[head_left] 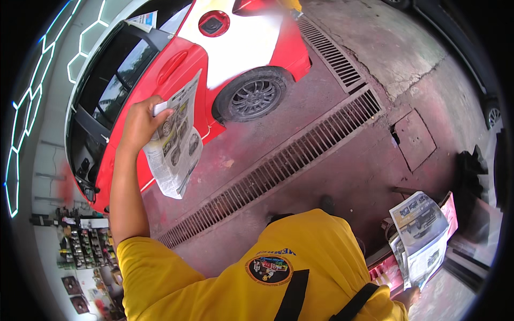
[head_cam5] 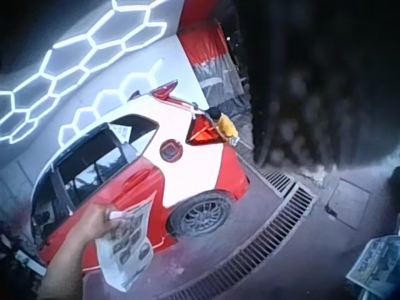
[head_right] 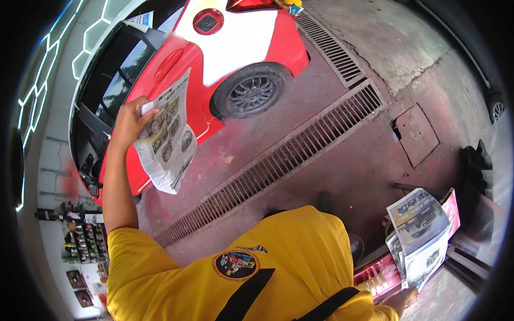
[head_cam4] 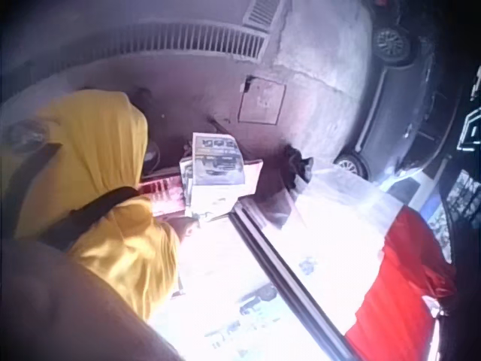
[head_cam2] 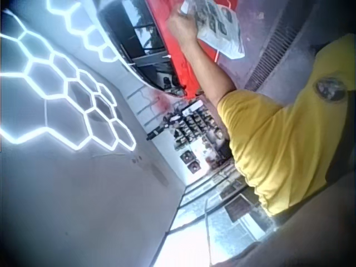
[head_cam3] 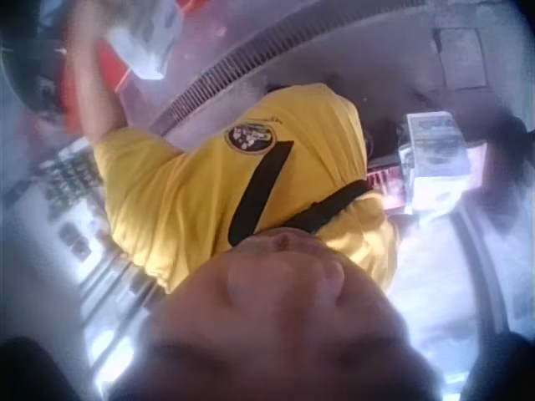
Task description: The person tears sheets from a newspaper and uses masking tape to secure them over the rear window and the lower side panel of a red car. The person carefully smooths the paper and tape to ensure the surfaces are covered.
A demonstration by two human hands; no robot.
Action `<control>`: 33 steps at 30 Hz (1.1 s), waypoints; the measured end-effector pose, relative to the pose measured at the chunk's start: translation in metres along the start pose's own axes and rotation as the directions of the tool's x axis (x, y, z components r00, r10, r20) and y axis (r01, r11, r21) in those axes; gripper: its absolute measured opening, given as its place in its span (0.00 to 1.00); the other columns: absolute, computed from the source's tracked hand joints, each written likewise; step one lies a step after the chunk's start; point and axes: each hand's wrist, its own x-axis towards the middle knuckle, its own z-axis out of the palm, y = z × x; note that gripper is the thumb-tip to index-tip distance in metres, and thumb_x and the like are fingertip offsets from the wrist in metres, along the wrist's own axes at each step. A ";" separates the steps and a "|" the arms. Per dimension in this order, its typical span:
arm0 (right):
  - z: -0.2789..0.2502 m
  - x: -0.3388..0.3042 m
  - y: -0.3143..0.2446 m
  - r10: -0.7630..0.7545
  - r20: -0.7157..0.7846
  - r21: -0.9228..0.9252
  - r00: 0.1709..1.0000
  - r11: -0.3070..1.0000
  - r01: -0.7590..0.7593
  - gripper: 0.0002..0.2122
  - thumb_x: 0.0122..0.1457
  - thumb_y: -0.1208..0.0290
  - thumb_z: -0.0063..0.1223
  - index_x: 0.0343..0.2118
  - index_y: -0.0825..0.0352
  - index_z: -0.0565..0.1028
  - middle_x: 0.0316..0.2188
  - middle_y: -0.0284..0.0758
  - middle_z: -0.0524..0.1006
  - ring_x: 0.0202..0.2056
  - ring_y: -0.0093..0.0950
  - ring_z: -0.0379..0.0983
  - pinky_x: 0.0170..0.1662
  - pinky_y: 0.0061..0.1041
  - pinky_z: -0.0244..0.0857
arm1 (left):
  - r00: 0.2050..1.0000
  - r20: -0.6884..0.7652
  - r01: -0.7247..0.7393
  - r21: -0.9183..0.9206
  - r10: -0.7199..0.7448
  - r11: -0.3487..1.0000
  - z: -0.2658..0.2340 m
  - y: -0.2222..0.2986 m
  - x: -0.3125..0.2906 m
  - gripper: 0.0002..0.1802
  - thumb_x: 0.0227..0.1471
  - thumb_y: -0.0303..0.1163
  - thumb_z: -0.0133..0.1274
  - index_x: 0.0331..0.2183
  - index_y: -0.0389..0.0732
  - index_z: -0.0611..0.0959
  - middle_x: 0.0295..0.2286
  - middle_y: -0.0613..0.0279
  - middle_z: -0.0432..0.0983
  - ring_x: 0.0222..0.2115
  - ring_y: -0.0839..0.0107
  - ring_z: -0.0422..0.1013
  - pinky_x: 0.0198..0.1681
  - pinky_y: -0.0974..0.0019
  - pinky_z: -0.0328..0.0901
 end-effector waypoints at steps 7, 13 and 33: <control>-0.183 -0.088 -0.080 0.456 -0.454 0.512 0.766 0.837 -0.194 0.27 0.65 0.52 0.58 0.63 0.58 0.70 0.55 0.48 0.77 0.48 0.51 0.78 0.45 0.52 0.77 | 0.992 0.112 -0.034 -0.131 0.049 0.991 0.026 -0.035 -0.074 0.08 0.58 0.32 0.63 0.38 0.39 0.90 0.36 0.47 0.85 0.38 0.48 0.81 0.44 0.53 0.74; -0.383 -0.282 -0.338 -0.253 -0.966 0.026 0.058 0.128 0.991 0.22 0.65 0.67 0.63 0.60 0.71 0.76 0.56 0.47 0.80 0.53 0.48 0.77 0.59 0.41 0.70 | 0.977 -0.025 -0.211 -0.086 0.210 0.974 0.154 -0.021 -0.158 0.10 0.57 0.44 0.61 0.31 0.50 0.90 0.32 0.58 0.83 0.34 0.54 0.81 0.37 0.50 0.73; -0.531 -0.994 -0.306 -0.080 -0.084 0.200 -0.993 -0.978 0.062 0.08 0.52 0.75 0.71 0.33 0.69 0.82 0.28 0.42 0.79 0.34 0.41 0.76 0.40 0.40 0.68 | 0.959 0.029 0.172 -0.849 -0.281 0.499 0.210 -0.181 -0.388 0.32 0.41 0.32 0.76 0.52 0.46 0.87 0.44 0.50 0.84 0.49 0.53 0.78 0.57 0.53 0.68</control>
